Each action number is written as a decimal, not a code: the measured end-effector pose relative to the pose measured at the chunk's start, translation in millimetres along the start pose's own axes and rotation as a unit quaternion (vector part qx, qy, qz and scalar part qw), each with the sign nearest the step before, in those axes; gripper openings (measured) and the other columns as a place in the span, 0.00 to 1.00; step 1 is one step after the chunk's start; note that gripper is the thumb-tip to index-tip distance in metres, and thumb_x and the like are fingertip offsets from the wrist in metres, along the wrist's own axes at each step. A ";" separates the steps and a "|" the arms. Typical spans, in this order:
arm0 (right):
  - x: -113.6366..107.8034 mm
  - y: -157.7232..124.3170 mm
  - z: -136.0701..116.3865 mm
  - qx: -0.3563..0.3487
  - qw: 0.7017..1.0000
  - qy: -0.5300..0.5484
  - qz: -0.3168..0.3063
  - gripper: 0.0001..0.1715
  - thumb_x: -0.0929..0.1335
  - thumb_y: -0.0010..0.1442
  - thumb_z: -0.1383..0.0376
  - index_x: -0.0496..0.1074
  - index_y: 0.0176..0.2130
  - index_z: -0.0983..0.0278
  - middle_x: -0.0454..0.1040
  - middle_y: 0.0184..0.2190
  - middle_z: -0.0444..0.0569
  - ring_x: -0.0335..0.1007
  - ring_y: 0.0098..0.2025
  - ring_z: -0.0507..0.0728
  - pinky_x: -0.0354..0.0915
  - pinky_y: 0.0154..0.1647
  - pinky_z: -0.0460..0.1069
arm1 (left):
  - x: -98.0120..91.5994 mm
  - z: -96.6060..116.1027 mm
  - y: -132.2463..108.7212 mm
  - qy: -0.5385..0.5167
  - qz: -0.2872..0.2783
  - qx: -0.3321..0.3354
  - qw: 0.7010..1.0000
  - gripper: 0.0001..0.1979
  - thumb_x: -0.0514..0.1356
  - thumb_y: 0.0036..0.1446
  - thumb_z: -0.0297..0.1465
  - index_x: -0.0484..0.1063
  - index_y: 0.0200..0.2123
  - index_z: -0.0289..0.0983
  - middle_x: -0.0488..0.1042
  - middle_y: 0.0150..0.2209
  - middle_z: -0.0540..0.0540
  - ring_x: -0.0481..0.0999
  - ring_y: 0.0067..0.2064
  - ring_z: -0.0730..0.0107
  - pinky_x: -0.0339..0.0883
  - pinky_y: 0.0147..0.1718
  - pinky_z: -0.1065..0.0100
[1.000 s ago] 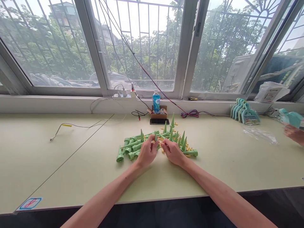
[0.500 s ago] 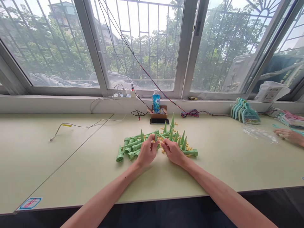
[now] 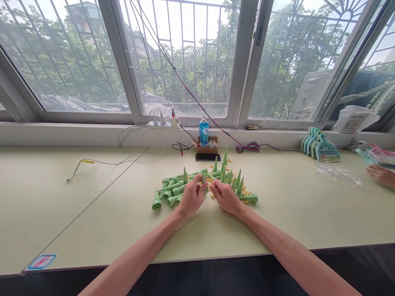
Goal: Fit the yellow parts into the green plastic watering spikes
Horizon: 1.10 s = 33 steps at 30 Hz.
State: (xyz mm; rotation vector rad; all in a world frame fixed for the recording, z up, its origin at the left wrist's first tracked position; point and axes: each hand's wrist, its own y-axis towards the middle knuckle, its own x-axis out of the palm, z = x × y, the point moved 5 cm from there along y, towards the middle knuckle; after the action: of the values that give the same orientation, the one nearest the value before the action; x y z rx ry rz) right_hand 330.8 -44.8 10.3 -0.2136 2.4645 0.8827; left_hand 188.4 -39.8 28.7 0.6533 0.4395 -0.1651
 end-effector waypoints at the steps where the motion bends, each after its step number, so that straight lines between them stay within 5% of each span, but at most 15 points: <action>1: 0.2 -0.1 0.4 0.000 1.000 0.001 0.000 0.16 0.57 0.70 0.58 0.59 0.32 0.61 0.60 0.21 0.39 0.52 0.22 0.50 0.54 0.26 0.46 | 0.0 0.0 0.0 0.000 0.000 0.000 1.000 0.08 0.51 0.66 0.38 0.62 0.39 0.39 0.68 0.29 0.52 0.61 0.21 0.78 0.52 0.19 0.73; 10: -0.7 -0.1 0.3 0.008 1.000 -0.002 -0.005 0.16 0.57 0.70 0.58 0.60 0.32 0.61 0.62 0.21 0.40 0.55 0.22 0.51 0.55 0.26 0.46 | 0.3 -2.2 0.0 0.012 -0.003 -0.004 1.000 0.08 0.51 0.66 0.36 0.64 0.41 0.38 0.71 0.32 0.48 0.66 0.23 0.76 0.53 0.20 0.74; 33: -3.6 0.1 -1.6 0.023 1.000 -0.005 -0.005 0.24 0.56 0.71 0.55 0.57 0.25 0.61 0.63 0.17 0.40 0.59 0.19 0.50 0.57 0.25 0.46 | 1.9 1.5 1.7 0.010 -0.006 0.017 1.000 0.06 0.53 0.65 0.33 0.65 0.41 0.37 0.70 0.32 0.49 0.60 0.21 0.80 0.52 0.20 0.74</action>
State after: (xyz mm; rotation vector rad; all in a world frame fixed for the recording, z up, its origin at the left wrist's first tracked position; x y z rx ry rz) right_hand 333.3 -45.8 13.3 -0.2036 2.4698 0.8192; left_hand 191.1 -39.4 29.8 0.6866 0.4601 -0.1783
